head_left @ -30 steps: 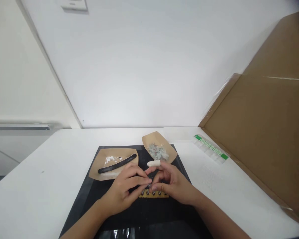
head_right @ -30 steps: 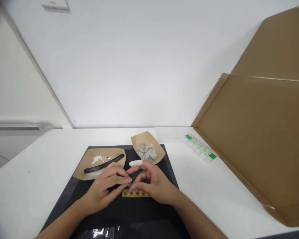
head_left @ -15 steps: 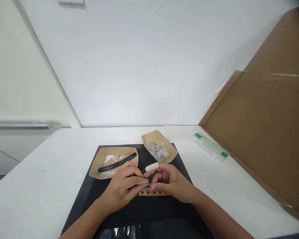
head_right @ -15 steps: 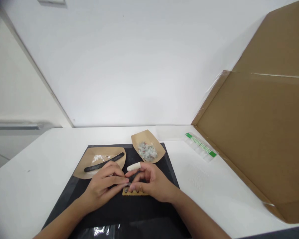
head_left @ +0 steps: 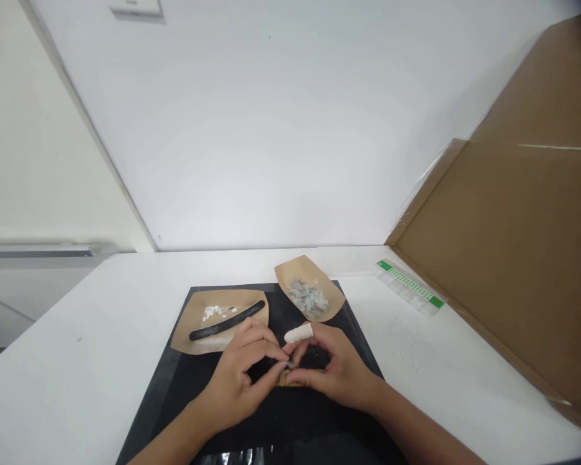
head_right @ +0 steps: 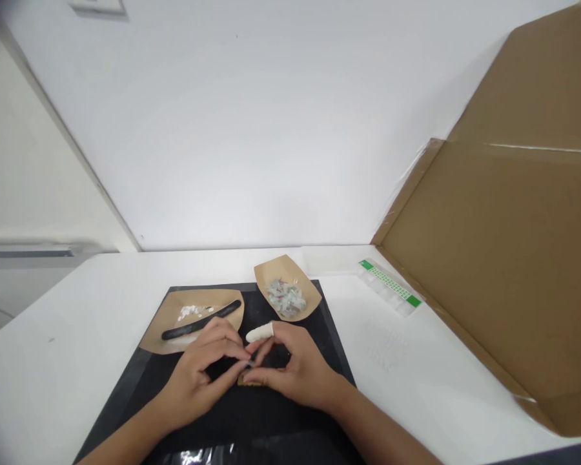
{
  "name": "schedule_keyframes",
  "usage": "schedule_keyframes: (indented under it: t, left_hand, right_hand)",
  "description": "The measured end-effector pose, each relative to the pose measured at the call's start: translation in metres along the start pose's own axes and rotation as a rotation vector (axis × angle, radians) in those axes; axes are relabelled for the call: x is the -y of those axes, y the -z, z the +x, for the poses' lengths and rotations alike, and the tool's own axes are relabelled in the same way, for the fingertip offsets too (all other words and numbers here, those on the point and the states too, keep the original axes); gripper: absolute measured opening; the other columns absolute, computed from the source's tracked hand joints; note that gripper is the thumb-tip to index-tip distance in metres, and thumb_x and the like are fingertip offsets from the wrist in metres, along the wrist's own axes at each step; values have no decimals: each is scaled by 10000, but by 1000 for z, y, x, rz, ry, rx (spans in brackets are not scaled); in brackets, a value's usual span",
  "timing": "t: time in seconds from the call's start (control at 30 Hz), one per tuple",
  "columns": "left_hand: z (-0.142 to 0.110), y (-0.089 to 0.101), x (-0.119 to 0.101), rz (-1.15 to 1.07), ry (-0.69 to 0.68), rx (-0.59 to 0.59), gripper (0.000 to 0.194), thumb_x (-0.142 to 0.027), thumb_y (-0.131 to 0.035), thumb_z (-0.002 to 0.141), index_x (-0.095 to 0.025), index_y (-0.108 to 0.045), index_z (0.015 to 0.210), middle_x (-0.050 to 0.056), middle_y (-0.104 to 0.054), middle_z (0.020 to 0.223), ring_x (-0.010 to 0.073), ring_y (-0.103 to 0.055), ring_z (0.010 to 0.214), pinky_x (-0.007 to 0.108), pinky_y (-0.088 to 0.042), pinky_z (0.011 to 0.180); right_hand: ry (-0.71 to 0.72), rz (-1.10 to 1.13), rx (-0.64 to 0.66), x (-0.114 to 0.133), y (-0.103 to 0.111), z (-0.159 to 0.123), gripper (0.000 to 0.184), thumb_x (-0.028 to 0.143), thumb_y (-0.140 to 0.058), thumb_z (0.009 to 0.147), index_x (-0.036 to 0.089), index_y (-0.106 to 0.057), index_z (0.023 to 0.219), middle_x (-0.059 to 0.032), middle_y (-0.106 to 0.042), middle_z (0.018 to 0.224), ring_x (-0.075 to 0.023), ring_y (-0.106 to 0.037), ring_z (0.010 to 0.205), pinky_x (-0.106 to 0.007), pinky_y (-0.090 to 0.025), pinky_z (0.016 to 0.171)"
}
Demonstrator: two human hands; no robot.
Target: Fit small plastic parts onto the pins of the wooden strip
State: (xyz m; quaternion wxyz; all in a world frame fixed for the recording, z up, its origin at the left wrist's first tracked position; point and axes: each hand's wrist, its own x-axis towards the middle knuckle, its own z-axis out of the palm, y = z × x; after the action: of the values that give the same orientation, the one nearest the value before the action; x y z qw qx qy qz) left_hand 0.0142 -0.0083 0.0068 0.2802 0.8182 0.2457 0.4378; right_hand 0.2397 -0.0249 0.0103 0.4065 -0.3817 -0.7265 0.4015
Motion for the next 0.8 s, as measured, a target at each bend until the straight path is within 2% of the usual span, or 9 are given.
schedule_keyframes:
  t: [0.1,0.2,0.33,0.47,0.63,0.8]
  left_hand:
    - [-2,-1,6,-12,-8,-14,135,-132,-676,968,-219,-770,1011,58,-705,905,200,-608,887,376,-476,831]
    - [-2,-2,14,-51,-29,5,135,-134,-721,946,-229,-790,1012,47,-732,902,185,-624,854,351,-481,801]
    - [-3,-2,22,-56,-36,21,161,-146,-746,937,-265,-816,1020,29,-764,898,175,-624,829,340,-485,794]
    - [-3,-1,22,-32,16,30,166,-190,-761,935,-291,-827,1049,28,-778,927,196,-614,903,351,-488,830]
    - [-1,-1,17,-46,55,103,238,-228,-732,962,-306,-800,1176,44,-763,1022,214,-584,992,367,-491,882]
    - [1,-5,17,58,-4,0,184,-239,-703,983,-282,-811,1126,41,-756,911,206,-594,902,353,-491,816]
  right_hand:
    - [-5,-32,-29,-4,-1,-3,332,339,-904,784,218,-742,1047,-16,-800,880,-172,-769,779,-262,-601,741]
    - [66,-131,-64,-7,0,-6,256,316,-869,833,240,-760,1052,0,-797,869,-142,-749,722,-234,-589,691]
    - [179,-230,-89,-10,2,-7,270,283,-838,871,254,-754,1126,-5,-808,933,-147,-768,798,-233,-604,753]
    - [199,-296,-136,-11,2,-5,180,317,-827,884,259,-778,1048,14,-821,872,-148,-789,783,-218,-609,751]
    - [231,-354,-206,-10,7,-4,193,310,-823,890,286,-778,1076,29,-836,913,-151,-804,806,-224,-618,780]
    - [230,-411,-236,-13,5,-4,173,340,-782,925,258,-767,1076,-15,-815,868,-174,-779,764,-272,-613,726]
